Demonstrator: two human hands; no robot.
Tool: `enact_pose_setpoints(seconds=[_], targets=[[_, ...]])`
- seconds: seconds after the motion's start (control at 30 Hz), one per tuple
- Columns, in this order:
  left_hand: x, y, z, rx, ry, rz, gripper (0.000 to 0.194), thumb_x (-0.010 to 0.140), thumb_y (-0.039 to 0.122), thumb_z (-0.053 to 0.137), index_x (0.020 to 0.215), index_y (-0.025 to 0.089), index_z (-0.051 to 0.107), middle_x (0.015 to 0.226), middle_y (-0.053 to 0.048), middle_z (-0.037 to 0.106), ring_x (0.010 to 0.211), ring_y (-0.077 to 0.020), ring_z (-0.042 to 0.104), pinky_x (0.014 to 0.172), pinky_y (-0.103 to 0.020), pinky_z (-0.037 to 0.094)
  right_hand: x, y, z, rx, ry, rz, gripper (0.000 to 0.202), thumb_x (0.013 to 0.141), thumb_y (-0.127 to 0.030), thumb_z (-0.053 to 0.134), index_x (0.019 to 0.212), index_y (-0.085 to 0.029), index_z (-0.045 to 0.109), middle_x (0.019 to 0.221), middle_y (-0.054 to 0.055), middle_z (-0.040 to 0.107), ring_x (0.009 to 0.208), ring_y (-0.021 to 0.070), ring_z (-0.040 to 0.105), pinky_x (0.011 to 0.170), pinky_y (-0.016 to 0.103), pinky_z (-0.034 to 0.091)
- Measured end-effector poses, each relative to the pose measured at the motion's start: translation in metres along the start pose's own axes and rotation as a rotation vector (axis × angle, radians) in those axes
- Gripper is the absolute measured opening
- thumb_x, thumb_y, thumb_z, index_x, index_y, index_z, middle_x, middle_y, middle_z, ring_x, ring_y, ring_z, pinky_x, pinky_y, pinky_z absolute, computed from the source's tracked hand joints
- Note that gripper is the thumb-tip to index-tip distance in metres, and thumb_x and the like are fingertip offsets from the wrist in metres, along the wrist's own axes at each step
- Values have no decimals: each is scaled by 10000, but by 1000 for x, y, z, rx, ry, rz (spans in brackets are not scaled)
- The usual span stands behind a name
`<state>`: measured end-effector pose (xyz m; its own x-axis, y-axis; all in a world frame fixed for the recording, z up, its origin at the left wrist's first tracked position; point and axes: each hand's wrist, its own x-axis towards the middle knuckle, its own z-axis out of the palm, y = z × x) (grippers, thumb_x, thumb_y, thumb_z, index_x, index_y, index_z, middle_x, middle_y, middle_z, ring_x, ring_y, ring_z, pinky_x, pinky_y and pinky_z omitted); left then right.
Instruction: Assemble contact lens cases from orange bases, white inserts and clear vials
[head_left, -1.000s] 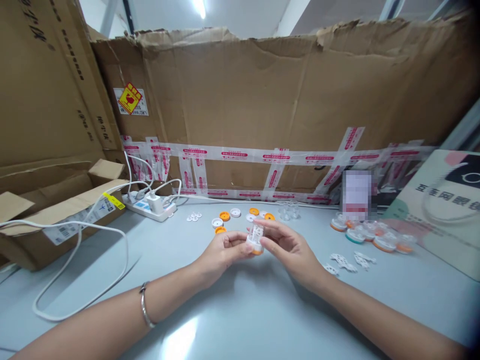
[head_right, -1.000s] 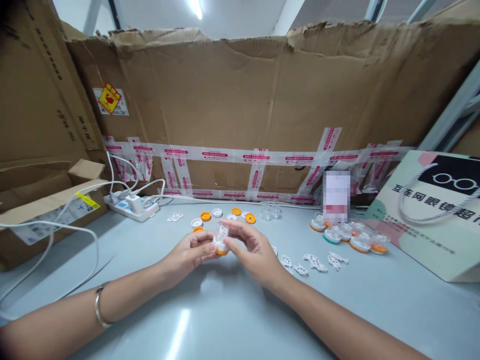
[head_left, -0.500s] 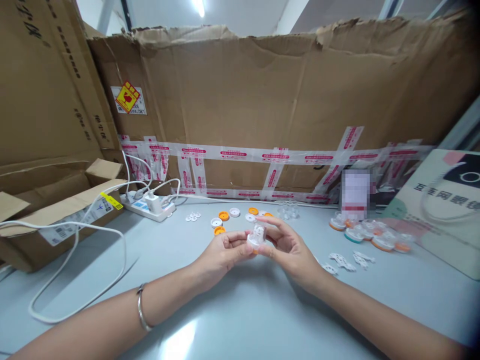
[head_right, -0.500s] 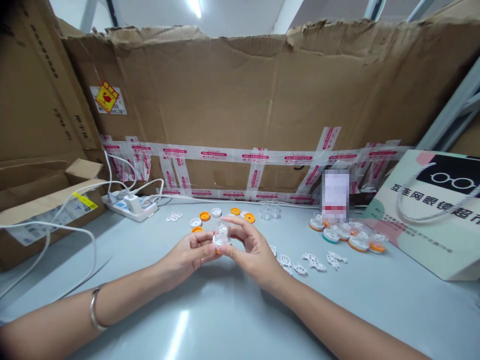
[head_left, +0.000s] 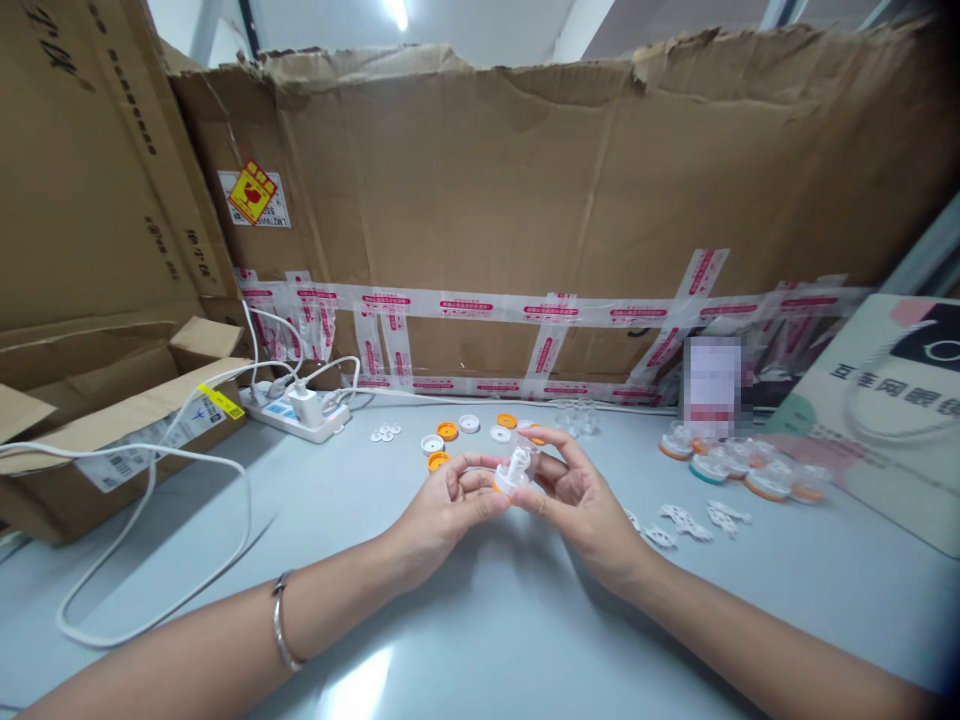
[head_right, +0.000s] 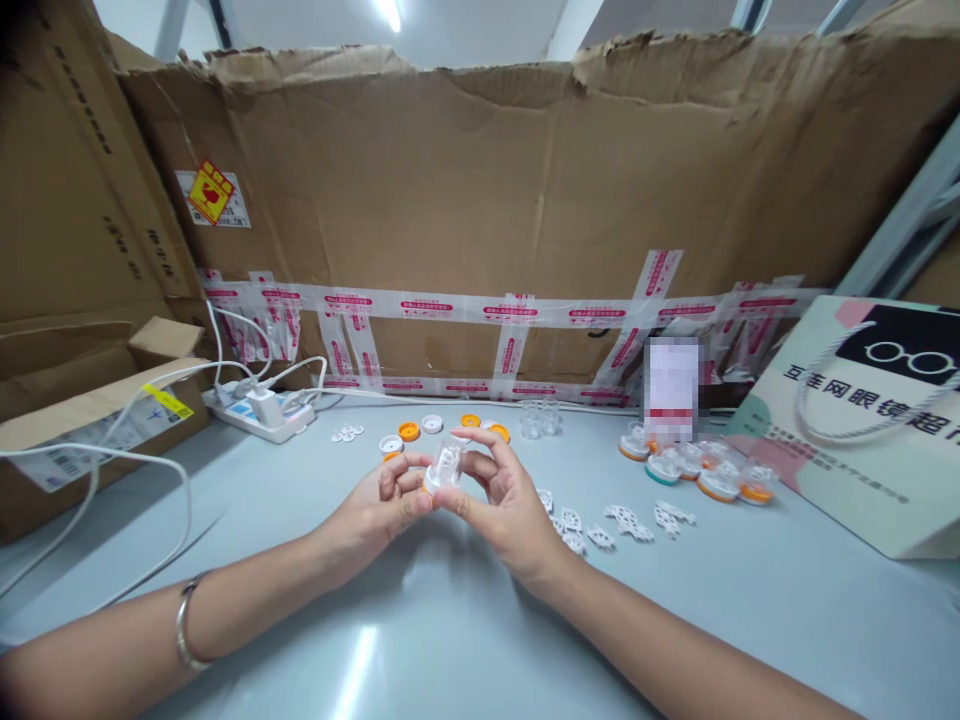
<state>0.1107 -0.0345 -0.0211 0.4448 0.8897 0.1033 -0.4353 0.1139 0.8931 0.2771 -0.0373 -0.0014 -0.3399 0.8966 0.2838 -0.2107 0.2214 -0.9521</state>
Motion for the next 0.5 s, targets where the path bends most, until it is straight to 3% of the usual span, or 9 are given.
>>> enact_pose_setpoints(seconds=[0.27, 0.5], targets=[[-3, 1, 2, -43, -75, 0, 342, 738, 234, 705, 1021, 179, 522, 898, -31, 674, 856, -119, 613, 825, -261, 402, -1, -5, 0, 78, -105, 28, 423, 776, -257, 645, 1132, -282, 418, 999, 39, 661, 945, 174, 618, 818, 339, 468], [-2, 1, 0, -3, -83, 13, 355, 749, 247, 694, 1045, 178, 511, 906, -42, 666, 884, -136, 608, 846, -281, 394, 0, -5, -2, 45, -117, 15, 403, 792, -273, 623, 1134, -283, 408, 1051, 56, 641, 983, 179, 600, 832, 351, 470]])
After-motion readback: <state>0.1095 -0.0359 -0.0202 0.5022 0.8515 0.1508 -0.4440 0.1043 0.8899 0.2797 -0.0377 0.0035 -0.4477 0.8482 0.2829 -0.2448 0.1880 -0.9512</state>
